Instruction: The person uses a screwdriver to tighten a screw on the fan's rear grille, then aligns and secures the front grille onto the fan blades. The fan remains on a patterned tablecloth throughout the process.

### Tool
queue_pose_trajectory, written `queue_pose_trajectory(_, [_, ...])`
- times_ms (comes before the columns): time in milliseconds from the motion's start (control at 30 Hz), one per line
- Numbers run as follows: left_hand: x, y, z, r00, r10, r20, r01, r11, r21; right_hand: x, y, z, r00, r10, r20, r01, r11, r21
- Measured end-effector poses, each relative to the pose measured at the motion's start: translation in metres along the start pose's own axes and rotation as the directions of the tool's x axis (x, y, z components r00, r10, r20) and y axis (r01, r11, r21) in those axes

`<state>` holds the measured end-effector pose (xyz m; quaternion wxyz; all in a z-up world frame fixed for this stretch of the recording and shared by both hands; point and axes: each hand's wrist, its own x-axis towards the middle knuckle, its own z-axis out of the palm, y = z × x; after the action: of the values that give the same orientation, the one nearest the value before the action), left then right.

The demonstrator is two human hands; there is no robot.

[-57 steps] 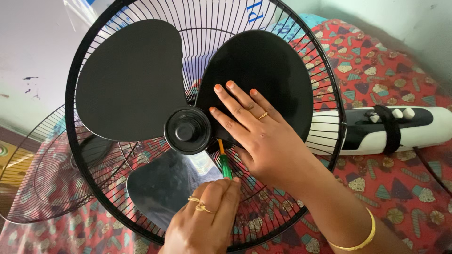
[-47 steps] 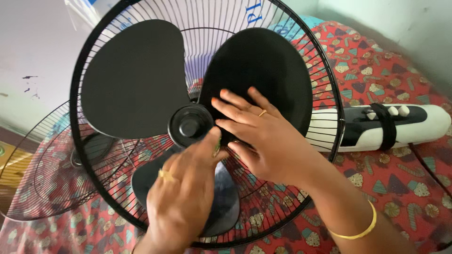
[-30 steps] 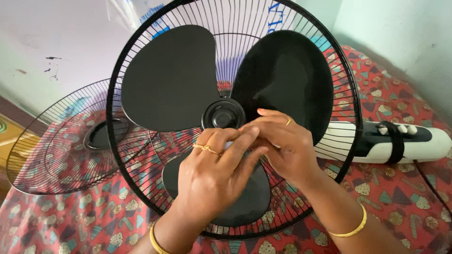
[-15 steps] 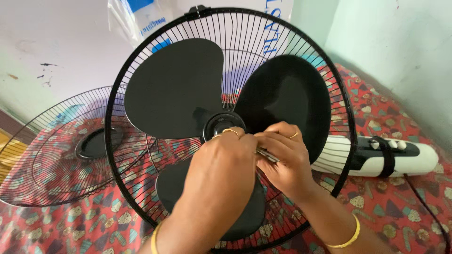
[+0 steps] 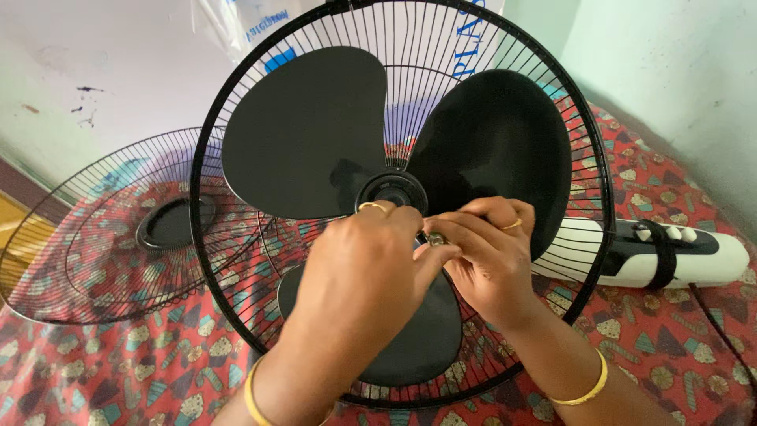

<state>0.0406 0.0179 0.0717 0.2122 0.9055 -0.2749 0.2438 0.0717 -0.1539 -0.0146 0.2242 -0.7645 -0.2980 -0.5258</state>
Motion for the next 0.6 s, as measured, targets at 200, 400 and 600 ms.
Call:
queue_pose_trajectory(200, [-0.003,0.001,0.017,0.979,0.198,-0.054,-0.199,0.980,0.003,0.000,0.001,-0.002,1.000,-0.001,0.003,0.001,0.999,-0.049])
queue_pose_trajectory(400, [-0.008,0.002,0.021,0.982,0.184,-0.047,-0.186,0.982,-0.044,0.005,0.013,-0.005,0.978,0.112,0.176,-0.148,0.967,0.209])
queue_pose_trajectory(600, [-0.005,0.003,0.010,0.977,0.199,-0.075,-0.205,0.974,-0.091,0.004,0.024,-0.003,0.956,0.125,0.265,-0.209,0.925,0.317])
